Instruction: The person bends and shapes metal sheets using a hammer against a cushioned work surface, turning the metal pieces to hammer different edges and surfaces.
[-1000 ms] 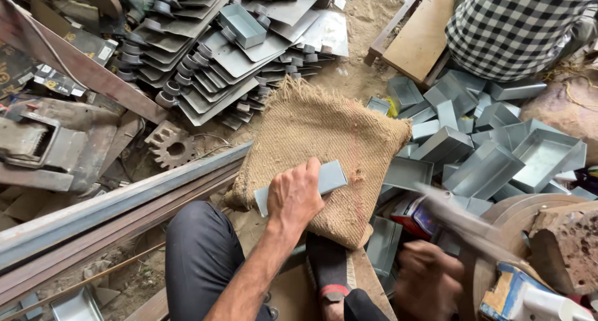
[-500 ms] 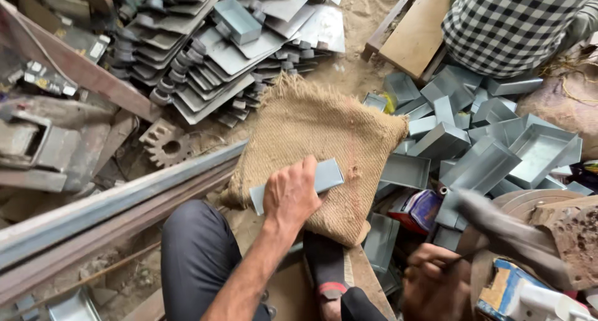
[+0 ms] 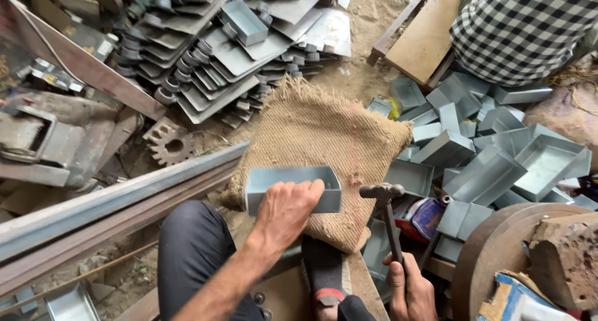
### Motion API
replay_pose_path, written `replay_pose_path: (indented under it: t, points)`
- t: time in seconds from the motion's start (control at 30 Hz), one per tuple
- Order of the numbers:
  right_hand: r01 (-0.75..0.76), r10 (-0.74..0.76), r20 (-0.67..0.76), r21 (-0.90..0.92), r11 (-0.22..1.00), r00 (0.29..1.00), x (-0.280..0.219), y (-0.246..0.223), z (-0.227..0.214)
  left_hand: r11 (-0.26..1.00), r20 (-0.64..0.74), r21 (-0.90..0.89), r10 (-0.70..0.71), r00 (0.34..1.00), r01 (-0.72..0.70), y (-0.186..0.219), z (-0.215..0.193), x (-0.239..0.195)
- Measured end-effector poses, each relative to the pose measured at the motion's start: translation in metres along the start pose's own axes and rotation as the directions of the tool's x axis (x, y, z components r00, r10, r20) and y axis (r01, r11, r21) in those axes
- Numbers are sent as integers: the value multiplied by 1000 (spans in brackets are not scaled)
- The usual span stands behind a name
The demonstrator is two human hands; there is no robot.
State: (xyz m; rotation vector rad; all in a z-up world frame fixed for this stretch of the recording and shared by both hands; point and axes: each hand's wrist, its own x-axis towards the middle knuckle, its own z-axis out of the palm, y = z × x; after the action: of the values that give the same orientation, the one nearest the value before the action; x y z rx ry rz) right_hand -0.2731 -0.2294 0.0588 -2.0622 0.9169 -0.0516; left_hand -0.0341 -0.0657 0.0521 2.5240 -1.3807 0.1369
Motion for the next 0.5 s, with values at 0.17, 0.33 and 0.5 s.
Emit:
replay_pose_path:
  t: [0.17, 0.33, 0.5]
  points:
    - [-85, 86, 2, -84, 993, 996, 1, 0, -4, 881, -54, 343, 365, 929, -326, -22, 17, -17]
    - [2, -6, -16, -237, 971, 1000, -4, -20, -8, 762, -34, 488, 503, 864, -425, -30, 21, -36]
    - [217, -243, -103, -214, 952, 965, -11, -28, -13, 694, 28, 576, 511, 859, -431, -18, 22, -32]
